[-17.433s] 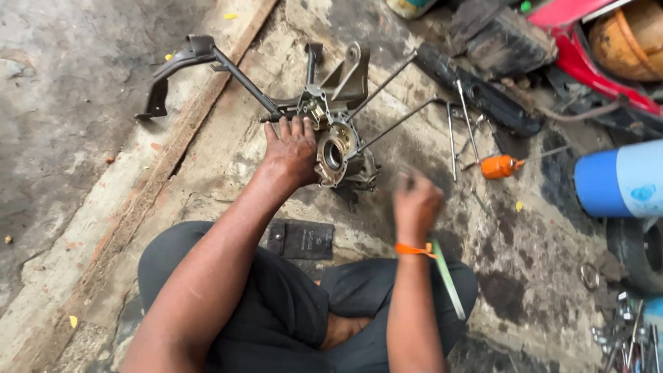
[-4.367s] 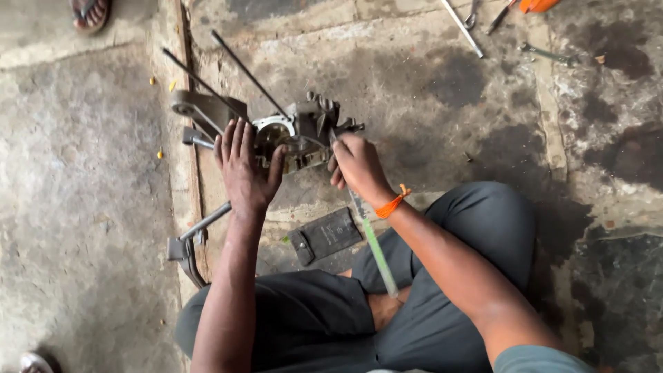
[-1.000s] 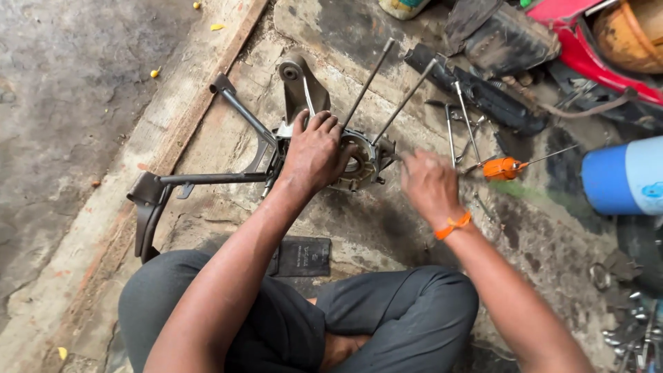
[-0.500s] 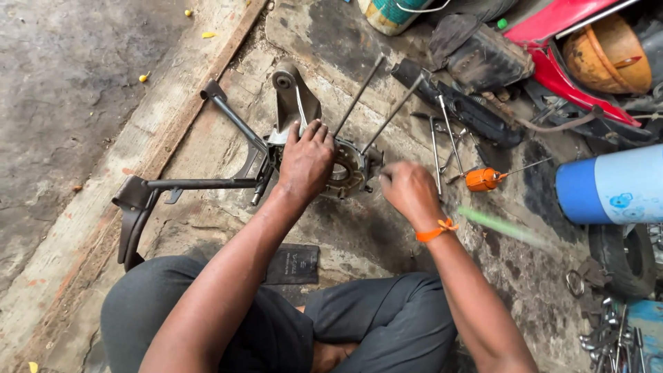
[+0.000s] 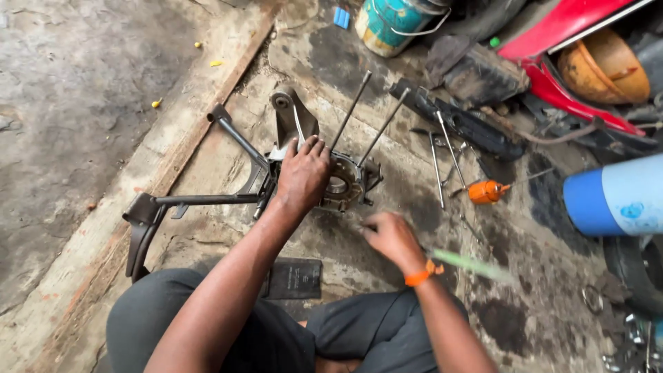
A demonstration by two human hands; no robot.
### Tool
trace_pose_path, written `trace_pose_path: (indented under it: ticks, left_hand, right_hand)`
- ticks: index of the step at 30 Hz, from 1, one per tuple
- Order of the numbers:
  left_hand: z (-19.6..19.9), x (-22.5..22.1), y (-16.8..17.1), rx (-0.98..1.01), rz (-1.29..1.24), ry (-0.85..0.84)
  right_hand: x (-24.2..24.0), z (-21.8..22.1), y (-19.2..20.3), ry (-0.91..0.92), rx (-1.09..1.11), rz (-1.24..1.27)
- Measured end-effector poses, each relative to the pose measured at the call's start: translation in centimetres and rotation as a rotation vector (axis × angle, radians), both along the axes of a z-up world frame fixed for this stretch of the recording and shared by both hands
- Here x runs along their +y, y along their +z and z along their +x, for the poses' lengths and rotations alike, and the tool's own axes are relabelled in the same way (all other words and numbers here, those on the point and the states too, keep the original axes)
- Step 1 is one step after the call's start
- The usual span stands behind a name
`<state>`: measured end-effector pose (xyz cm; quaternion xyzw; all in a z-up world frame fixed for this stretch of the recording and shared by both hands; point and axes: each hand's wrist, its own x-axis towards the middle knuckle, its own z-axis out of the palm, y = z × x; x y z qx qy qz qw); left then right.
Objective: The person sits on the floor of a motorcycle repair shop and works on a disassembled metal component with long rods and brackets. They hold the part steady with one hand and use a hammer and punch rod to drive pins and bolts out of the housing, repositioning the part repeatedly to work on different sides.
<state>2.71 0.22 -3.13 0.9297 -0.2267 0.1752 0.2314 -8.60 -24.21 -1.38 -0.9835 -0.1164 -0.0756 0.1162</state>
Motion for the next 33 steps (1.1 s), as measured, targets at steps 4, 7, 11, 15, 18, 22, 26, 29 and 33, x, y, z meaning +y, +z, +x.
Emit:
trace_pose_path:
  ticks: [4, 7, 11, 15, 18, 22, 26, 29, 33]
  left_hand:
    - [-0.4, -0.2, -0.6, -0.027, -0.036, 0.017]
    - [-0.7, 0.0, 0.7, 0.017, -0.049, 0.011]
    - [-0.6, 0.0, 0.1, -0.027, -0.041, 0.018]
    - [-0.5, 0.1, -0.4, -0.063, -0.04, 0.005]
    - [-0.3, 0.1, 0.1, -0.093, -0.015, 0.004]
    - [-0.6, 0.2, 0.2, -0.095, -0.055, 0.003]
    - [-1.3, 0.5, 1.9, -0.113, -0.083, 0.012]
    - [-2.0, 0.8, 3.1, -0.029, -0.108, -0.011]
    - [-1.5, 0.7, 1.8, -0.092, -0.118, -0.02]
  right_hand:
    - [3.6, -0.5, 6.8, -0.359, 0.096, 0.217]
    - [3.2, 2.4, 6.9, -0.498, -0.037, 0.362]
    - [3.0, 4.2, 2.3, -0.37, -0.258, 0.405]
    - [3.6, 4.1, 0.7, -0.36, -0.412, 0.341]
    - [4.7, 4.1, 0.2, -0.376, -0.416, 0.371]
    - [8.3, 1.8, 5.1, -0.45, -0.324, 0.359]
    - [5.6, 3.3, 0.6, -0.406, -0.507, 0.282]
    - [6.2, 2.0, 2.5, -0.336, -0.396, 0.443]
    - [4.6, 1.3, 0.4, -0.357, -0.357, 0.501]
